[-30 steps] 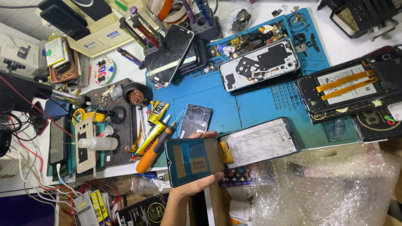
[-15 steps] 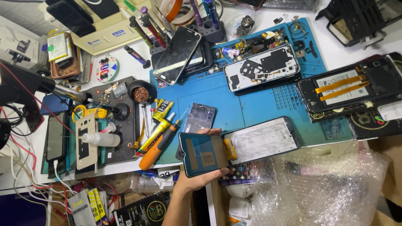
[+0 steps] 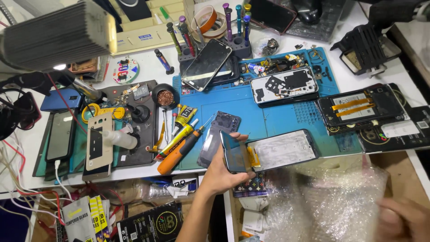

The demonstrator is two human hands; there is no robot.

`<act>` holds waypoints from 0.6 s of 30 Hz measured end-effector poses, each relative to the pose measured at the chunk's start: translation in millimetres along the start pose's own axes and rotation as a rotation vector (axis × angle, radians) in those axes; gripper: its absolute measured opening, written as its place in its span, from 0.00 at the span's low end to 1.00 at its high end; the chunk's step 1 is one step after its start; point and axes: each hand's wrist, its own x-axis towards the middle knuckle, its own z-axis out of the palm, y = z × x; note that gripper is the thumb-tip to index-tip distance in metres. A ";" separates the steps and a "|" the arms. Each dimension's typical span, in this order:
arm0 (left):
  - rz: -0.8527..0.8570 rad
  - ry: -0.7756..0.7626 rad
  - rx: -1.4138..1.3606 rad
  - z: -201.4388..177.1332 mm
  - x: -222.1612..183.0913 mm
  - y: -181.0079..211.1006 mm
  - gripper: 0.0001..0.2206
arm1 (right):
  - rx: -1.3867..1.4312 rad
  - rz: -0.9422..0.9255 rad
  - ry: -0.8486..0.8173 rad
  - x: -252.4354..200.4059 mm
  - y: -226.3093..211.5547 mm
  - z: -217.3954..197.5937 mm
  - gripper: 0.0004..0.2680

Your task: Repairing a smartphone by carefully manipulating internal components and the screen assembly using precision tools.

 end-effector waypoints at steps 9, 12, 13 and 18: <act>-0.019 0.012 0.096 -2.5 -2.5 4.4 0.42 | 0.458 -0.035 -0.460 121.0 -159.0 119.9 0.14; -0.031 0.008 0.077 -3.0 -1.4 3.4 0.40 | 0.583 -0.032 -0.555 118.7 -162.2 138.9 0.17; -0.032 0.011 0.074 -3.7 -1.5 3.0 0.40 | 0.581 -0.032 -0.559 116.0 -162.6 139.0 0.17; -0.004 -0.016 0.039 -3.4 -0.9 -0.6 0.39 | 0.463 0.133 -0.624 96.5 -145.8 134.5 0.18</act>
